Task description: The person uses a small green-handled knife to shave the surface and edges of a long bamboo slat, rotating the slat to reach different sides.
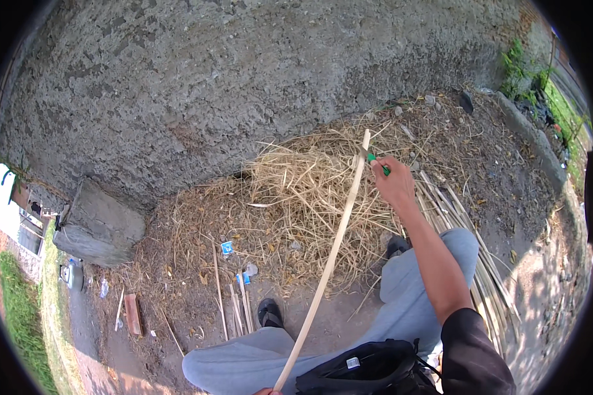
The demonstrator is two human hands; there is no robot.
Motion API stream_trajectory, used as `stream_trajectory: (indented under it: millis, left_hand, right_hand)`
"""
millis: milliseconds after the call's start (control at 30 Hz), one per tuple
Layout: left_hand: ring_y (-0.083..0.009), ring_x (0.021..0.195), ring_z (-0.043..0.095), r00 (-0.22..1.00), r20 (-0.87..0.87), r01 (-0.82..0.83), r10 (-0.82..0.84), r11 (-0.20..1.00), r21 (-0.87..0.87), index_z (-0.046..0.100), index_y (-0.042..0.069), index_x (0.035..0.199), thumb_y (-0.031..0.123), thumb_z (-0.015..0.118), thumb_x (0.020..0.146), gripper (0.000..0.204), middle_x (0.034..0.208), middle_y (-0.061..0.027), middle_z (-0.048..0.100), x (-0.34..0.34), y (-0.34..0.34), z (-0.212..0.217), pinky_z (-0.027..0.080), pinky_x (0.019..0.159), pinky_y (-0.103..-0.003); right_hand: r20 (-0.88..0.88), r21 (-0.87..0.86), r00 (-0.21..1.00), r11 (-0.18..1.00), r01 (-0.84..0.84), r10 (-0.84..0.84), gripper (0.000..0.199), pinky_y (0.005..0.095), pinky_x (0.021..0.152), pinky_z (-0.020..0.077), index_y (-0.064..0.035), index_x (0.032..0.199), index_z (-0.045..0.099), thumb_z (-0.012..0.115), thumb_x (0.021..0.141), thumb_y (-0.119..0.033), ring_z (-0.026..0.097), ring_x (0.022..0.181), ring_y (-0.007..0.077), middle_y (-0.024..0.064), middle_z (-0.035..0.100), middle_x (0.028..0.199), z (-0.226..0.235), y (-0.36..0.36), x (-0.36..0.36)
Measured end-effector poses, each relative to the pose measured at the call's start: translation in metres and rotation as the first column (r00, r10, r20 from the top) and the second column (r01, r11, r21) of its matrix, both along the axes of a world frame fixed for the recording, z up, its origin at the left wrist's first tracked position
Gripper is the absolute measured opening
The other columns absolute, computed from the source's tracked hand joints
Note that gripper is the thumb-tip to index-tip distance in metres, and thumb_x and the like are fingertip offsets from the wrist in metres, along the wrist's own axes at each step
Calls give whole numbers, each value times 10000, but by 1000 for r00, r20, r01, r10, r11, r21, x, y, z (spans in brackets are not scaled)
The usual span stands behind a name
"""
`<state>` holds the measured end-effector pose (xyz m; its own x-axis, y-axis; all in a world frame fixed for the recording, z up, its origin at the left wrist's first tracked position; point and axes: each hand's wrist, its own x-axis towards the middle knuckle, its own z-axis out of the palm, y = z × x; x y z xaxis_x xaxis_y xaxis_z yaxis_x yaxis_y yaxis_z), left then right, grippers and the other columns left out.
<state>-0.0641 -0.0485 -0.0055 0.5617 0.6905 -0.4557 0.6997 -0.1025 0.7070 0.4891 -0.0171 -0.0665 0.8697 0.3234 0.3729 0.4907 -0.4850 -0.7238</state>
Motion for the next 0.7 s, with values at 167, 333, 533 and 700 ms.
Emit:
stream_trajectory:
  millis: [167,333,533,700]
  left_hand:
    - [-97,594,433,994,6,-110,110,994,10,612,33,907,370,486,1014,375,623,13,476,5,21,2,399,540,-300]
    - [-123,568,501,972,169,-155,166,985,-78,624,-1,923,240,512,1005,279,629,-40,550,50,52,-23,414,529,-302]
    - [-59,581,480,959,265,-106,97,994,21,644,-32,949,188,512,1010,264,632,-20,545,115,80,-27,403,523,-255]
    - [-71,565,469,953,297,-116,58,976,182,646,-41,961,195,521,1009,272,622,-30,538,149,86,-25,394,515,-269]
  right_hand:
    - [-643,601,626,798,55,441,242,244,450,316,-37,877,559,599,972,-256,403,500,41,-27,517,628,22,7,-61]
    - [-236,312,666,705,-637,707,214,298,407,359,-53,876,614,651,944,-252,474,462,101,30,590,660,16,-11,-158]
    - [53,-16,558,559,-829,828,181,405,449,498,-110,910,662,685,880,-288,646,540,307,83,721,826,31,-25,-203]
    - [49,-23,579,580,-814,814,181,386,434,493,-106,907,683,711,864,-280,641,521,282,82,722,827,29,-24,-200]
